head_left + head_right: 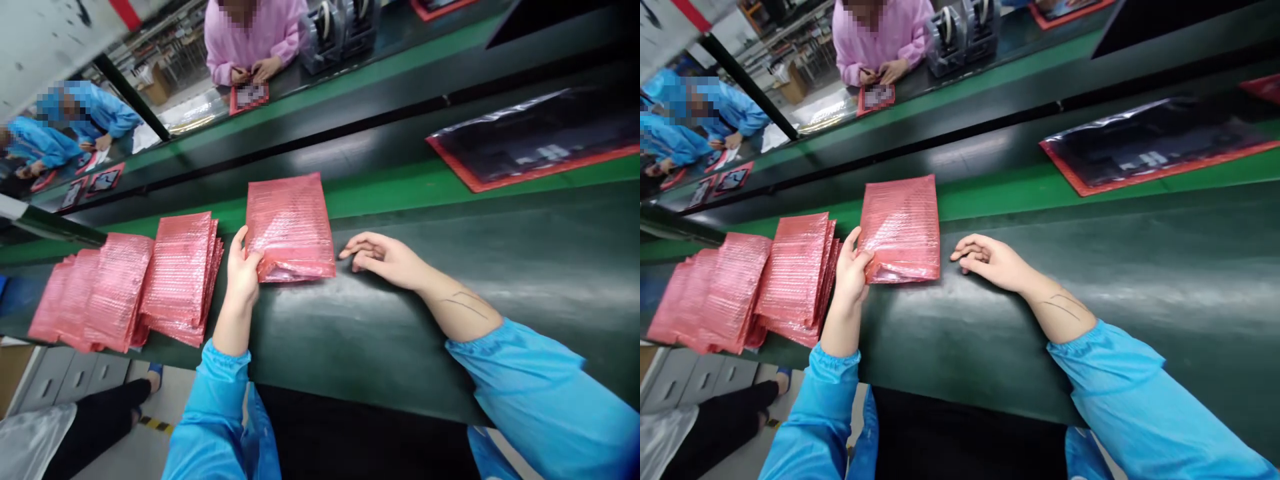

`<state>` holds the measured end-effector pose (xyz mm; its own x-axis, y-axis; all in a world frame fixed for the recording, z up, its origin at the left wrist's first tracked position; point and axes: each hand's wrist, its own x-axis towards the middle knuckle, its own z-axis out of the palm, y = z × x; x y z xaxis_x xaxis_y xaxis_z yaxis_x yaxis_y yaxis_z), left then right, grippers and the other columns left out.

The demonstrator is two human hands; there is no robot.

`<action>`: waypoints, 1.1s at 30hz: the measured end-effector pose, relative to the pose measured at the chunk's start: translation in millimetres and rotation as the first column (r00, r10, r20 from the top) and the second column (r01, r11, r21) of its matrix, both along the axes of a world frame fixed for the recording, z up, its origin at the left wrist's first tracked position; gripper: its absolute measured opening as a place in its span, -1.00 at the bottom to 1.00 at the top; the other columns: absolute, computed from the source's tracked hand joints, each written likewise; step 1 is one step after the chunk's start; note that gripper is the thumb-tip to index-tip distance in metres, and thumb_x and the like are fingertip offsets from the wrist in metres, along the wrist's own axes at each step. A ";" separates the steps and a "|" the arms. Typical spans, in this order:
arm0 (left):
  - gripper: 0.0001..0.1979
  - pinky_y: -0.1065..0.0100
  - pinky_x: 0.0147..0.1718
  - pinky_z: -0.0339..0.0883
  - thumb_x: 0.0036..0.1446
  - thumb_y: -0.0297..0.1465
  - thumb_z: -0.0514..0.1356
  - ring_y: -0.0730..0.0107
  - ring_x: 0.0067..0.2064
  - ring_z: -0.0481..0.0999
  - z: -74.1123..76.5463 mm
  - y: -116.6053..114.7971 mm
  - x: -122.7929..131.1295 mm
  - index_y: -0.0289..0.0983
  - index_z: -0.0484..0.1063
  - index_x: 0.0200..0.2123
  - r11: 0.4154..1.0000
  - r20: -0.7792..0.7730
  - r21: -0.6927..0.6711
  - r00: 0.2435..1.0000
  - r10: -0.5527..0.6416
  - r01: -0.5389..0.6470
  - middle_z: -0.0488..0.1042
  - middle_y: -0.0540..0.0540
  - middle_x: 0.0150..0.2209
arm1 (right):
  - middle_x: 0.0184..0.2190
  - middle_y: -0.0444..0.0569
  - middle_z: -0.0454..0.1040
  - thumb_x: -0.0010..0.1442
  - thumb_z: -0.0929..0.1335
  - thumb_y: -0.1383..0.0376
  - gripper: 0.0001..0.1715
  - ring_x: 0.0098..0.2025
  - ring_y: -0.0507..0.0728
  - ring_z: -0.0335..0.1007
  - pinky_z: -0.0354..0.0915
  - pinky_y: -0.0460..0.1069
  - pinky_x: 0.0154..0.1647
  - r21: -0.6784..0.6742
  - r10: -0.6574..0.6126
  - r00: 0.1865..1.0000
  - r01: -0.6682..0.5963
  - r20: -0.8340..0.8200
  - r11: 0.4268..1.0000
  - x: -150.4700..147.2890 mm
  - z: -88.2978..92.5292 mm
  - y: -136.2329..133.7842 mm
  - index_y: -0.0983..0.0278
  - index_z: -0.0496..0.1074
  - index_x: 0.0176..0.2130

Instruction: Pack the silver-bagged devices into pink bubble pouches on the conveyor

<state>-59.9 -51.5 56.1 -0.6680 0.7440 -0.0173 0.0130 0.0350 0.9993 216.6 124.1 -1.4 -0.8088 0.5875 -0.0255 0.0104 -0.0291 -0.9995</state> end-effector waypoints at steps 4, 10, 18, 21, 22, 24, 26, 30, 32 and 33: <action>-0.30 0.17 0.20 0.51 0.01 -0.37 0.26 0.14 0.22 0.55 54.1 -58.3 -47.0 -0.16 0.41 0.29 0.991 -0.196 0.055 0.972 0.133 -0.125 0.45 -0.18 0.33 | -0.12 0.20 0.65 0.09 0.56 -0.30 -0.24 -0.33 0.12 0.53 0.50 0.06 -0.22 0.096 -0.001 0.995 -0.008 0.099 0.995 -1.2 -3.9 -1.6 0.28 0.51 -0.12; -0.36 0.06 0.28 0.44 -0.17 -0.39 0.21 0.01 0.18 0.55 101.4 -143.7 -140.0 -0.30 0.56 0.09 0.924 -0.266 0.026 0.889 0.374 -0.381 0.60 -0.17 0.11 | -0.32 0.14 0.62 0.10 0.49 -0.40 -0.18 -0.34 0.20 0.53 0.47 0.10 -0.26 0.186 0.008 0.982 -0.044 0.187 0.981 -3.0 -2.8 -2.7 0.27 0.56 -0.16; -0.65 -0.02 0.33 0.29 0.08 -0.47 0.21 0.02 0.19 0.46 93.5 -120.8 -109.7 -0.28 0.53 -0.03 0.869 -0.910 0.175 0.262 0.322 -0.462 0.51 -0.24 0.04 | -0.44 0.08 0.56 0.10 0.49 -0.40 -0.18 -0.36 0.20 0.52 0.44 0.08 -0.27 0.185 -0.001 0.976 -0.040 0.216 0.982 -8.3 -6.2 -2.1 0.27 0.55 -0.18; -0.75 0.07 0.22 0.39 0.25 -0.48 0.14 0.12 0.09 0.52 59.1 -53.9 -44.0 -0.25 0.51 -0.04 0.979 -0.888 0.057 0.439 0.140 -0.197 0.55 -0.20 -0.02 | -0.41 0.10 0.59 0.09 0.51 -0.38 -0.19 -0.33 0.21 0.56 0.47 0.09 -0.22 0.154 -0.022 0.982 -0.008 0.188 0.988 -7.3 -7.6 -0.9 0.28 0.55 -0.17; -0.76 0.07 0.24 0.38 0.28 -0.47 0.13 0.13 0.12 0.52 43.7 -29.8 -22.3 -0.24 0.52 -0.03 0.995 -0.870 -0.027 0.492 0.022 -0.092 0.56 -0.21 0.01 | -0.39 0.10 0.59 0.09 0.52 -0.37 -0.19 -0.33 0.20 0.57 0.47 0.09 -0.21 0.142 -0.026 0.984 0.000 0.179 0.990 -7.0 -6.6 -0.5 0.28 0.55 -0.17; -0.73 0.04 0.28 0.34 0.29 -0.46 0.17 0.07 0.19 0.50 12.0 14.0 15.4 -0.23 0.52 0.03 0.982 -0.811 -0.178 0.554 -0.187 0.070 0.55 -0.24 0.08 | -0.38 0.09 0.60 0.08 0.53 -0.35 -0.22 -0.33 0.19 0.58 0.48 0.08 -0.20 0.118 -0.029 0.987 0.010 0.161 0.993 -6.5 -2.0 0.0 0.29 0.55 -0.18; -0.68 -0.04 0.33 0.28 0.28 -0.43 0.21 -0.02 0.26 0.45 -15.4 46.5 42.5 -0.24 0.51 0.09 0.960 -0.760 -0.261 0.592 -0.270 0.103 0.51 -0.29 0.17 | -0.40 0.06 0.60 0.09 0.53 -0.32 -0.25 -0.33 0.17 0.58 0.48 0.06 -0.21 0.097 -0.025 0.989 0.011 0.145 0.995 -6.4 4.8 0.3 0.29 0.54 -0.19; -0.66 -0.23 0.39 0.12 0.28 -0.37 0.26 -0.18 0.34 0.37 -46.2 77.1 57.5 -0.20 0.54 0.11 0.955 -0.779 -0.295 0.568 -0.267 0.044 0.47 -0.32 0.25 | -0.44 -0.03 0.57 0.14 0.54 -0.22 -0.35 -0.36 0.13 0.56 0.47 0.02 -0.22 0.072 -0.022 0.992 0.013 0.121 0.997 -9.8 11.5 -0.9 0.29 0.51 -0.20; -0.70 -0.22 0.36 0.14 0.28 -0.34 0.25 -0.16 0.31 0.41 -52.9 82.4 50.1 -0.16 0.56 0.06 0.959 -0.790 -0.276 0.553 -0.264 0.063 0.51 -0.27 0.22 | -0.41 -0.03 0.57 0.15 0.55 -0.16 -0.41 -0.35 0.12 0.56 0.47 0.01 -0.23 0.055 -0.050 0.995 0.045 0.092 0.997 -14.2 8.6 -1.2 0.28 0.50 -0.18; -0.73 -0.20 0.35 0.16 0.28 -0.34 0.24 -0.13 0.30 0.43 -54.9 83.7 45.5 -0.15 0.57 0.03 0.963 -0.791 -0.260 0.556 -0.256 0.073 0.53 -0.24 0.20 | -0.36 -0.02 0.58 0.15 0.55 -0.14 -0.42 -0.34 0.12 0.57 0.48 0.01 -0.24 0.027 -0.084 0.994 0.082 0.063 0.996 -16.5 6.7 0.4 0.27 0.49 -0.17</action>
